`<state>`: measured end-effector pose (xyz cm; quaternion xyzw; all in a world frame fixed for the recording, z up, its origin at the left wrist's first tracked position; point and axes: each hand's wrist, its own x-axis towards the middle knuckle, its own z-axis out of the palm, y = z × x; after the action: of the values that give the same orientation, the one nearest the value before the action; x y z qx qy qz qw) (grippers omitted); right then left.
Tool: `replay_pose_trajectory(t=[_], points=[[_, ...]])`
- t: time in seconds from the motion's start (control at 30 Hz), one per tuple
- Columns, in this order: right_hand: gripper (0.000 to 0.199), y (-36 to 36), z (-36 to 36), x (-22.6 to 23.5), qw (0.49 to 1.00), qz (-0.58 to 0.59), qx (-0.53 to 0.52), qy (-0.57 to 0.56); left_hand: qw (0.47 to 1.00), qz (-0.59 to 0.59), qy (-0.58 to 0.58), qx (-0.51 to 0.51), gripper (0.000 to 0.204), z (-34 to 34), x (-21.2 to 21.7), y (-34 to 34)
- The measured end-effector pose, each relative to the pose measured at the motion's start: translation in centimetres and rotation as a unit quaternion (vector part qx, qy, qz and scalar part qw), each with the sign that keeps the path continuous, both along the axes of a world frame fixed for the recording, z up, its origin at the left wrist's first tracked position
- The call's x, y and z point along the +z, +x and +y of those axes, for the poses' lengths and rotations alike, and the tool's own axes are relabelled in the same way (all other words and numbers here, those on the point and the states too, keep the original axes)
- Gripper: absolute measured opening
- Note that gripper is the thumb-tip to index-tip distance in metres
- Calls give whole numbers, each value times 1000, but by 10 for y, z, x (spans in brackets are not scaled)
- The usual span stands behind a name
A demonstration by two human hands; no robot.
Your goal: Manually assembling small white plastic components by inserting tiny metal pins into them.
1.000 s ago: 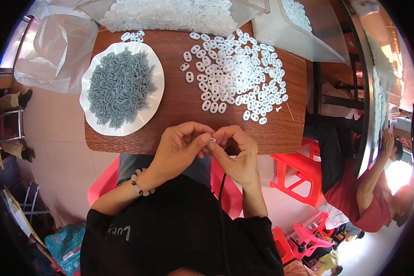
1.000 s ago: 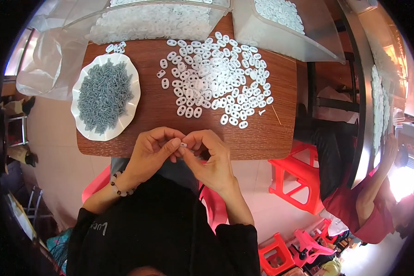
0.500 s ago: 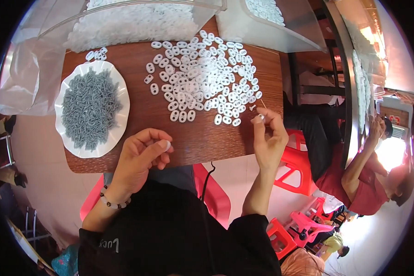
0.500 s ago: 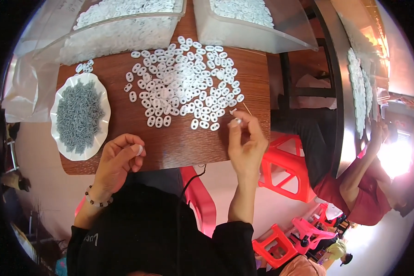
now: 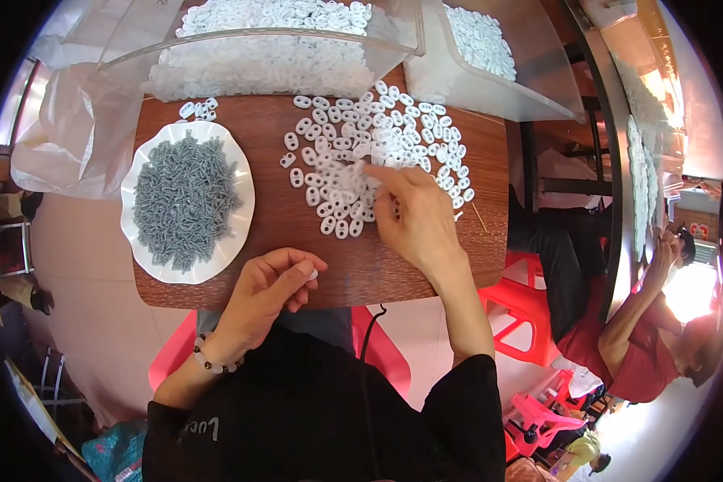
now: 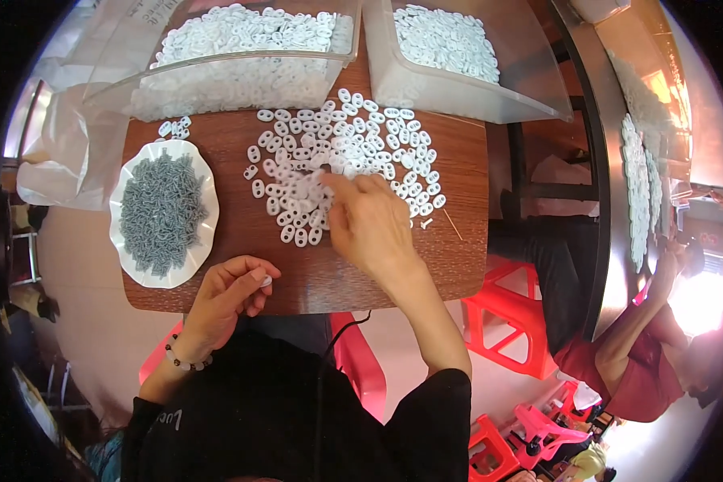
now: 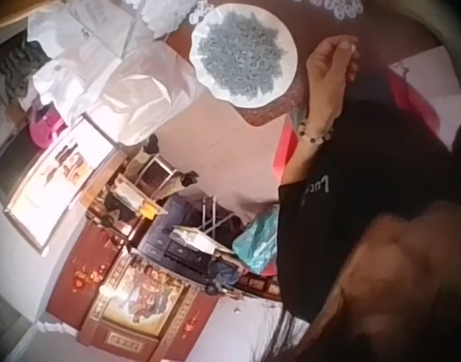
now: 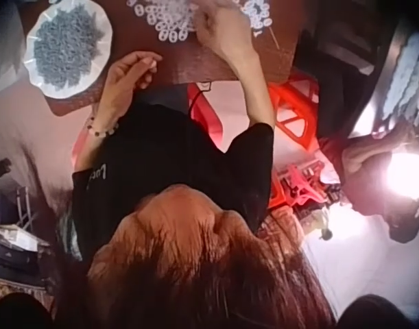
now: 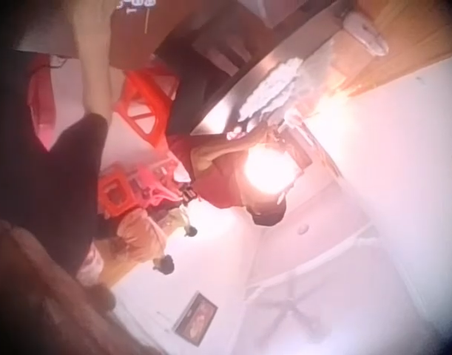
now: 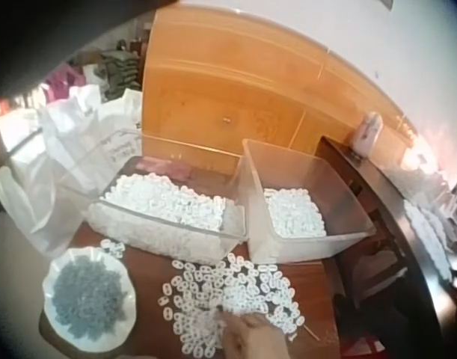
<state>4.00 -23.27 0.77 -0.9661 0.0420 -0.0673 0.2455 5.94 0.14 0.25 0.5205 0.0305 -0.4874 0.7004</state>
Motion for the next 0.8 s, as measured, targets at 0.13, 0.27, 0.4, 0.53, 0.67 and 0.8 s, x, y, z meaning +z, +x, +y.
replay_pose_trajectory(t=[0.13, 0.27, 0.4, 0.53, 0.67, 0.8], points=[[25, 2, -1, 0, 999, -35, 9, -13, 1000, 16, 0, -2, 20, 3, -1, 1], [18, -3, -20, 3, 998, -29, -40, -26, 1000, 24, 1, -11, 20, 3, 0, 4], [14, -2, -16, 11, 999, -10, -48, -2, 1000, 15, -1, -14, 19, 4, -1, 4], [13, 11, -3, 11, 999, -34, 21, 14, 1000, 1, -14, -17, 19, 11, 1, 1], [11, 32, 24, 17, 995, -35, 69, 69, 1000, -15, -17, -22, 19, 20, 8, 1], [14, 59, 61, 13, 975, -101, 172, 94, 999, -31, 5, -7, 19, 25, 7, -4]])
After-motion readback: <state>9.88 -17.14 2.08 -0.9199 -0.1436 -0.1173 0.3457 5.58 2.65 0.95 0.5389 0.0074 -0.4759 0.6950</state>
